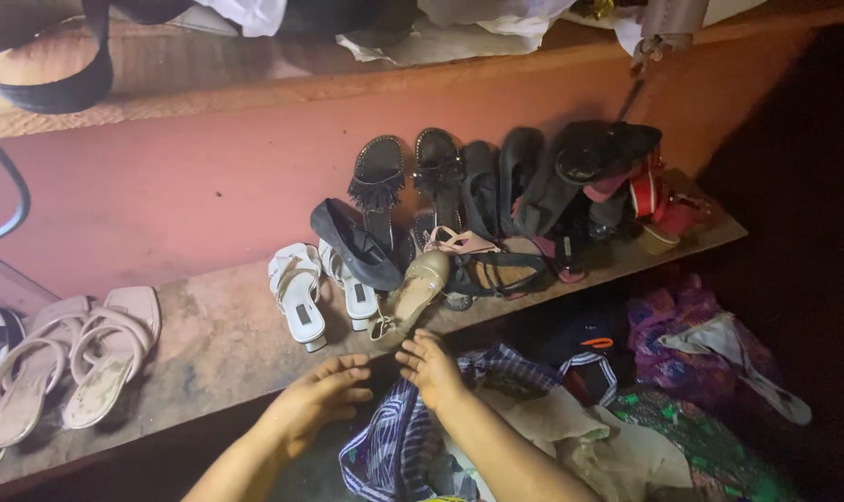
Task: The person removes various shoes from a wall-mounted shelf and places them onto a nearby bed. They handle multiple pairs of flats, sandals, and heels one at a time, turning some over before setting them down.
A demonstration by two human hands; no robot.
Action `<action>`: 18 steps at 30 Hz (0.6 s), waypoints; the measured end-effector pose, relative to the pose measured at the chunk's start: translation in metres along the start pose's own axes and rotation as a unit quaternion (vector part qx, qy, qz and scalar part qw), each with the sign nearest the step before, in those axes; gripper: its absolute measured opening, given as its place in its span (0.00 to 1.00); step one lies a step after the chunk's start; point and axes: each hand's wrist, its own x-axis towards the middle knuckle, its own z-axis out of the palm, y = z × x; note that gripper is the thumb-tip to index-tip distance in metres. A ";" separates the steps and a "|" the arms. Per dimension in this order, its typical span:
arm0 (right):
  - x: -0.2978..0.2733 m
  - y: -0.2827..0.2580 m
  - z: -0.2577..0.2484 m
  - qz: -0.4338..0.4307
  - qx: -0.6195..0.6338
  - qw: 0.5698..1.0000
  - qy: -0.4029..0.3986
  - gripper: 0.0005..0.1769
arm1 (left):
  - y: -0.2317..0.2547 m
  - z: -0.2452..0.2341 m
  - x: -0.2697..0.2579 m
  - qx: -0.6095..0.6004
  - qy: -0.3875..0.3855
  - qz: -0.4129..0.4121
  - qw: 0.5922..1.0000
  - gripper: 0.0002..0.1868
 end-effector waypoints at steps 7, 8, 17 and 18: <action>0.041 -0.006 0.008 -0.030 -0.107 0.994 0.018 0.26 | -0.018 0.014 0.020 -0.006 0.004 0.006 1.000 0.26; 0.046 -0.007 0.008 -0.040 -0.110 0.993 0.012 0.26 | -0.018 0.015 0.021 -0.008 0.007 0.000 1.000 0.26; 0.027 -0.022 0.026 -0.032 -0.154 0.986 0.045 0.24 | -0.009 0.027 0.021 0.084 -0.006 0.030 0.996 0.31; 0.029 -0.023 0.025 -0.030 -0.162 0.985 0.044 0.23 | -0.011 0.025 0.022 0.086 -0.013 0.041 0.995 0.31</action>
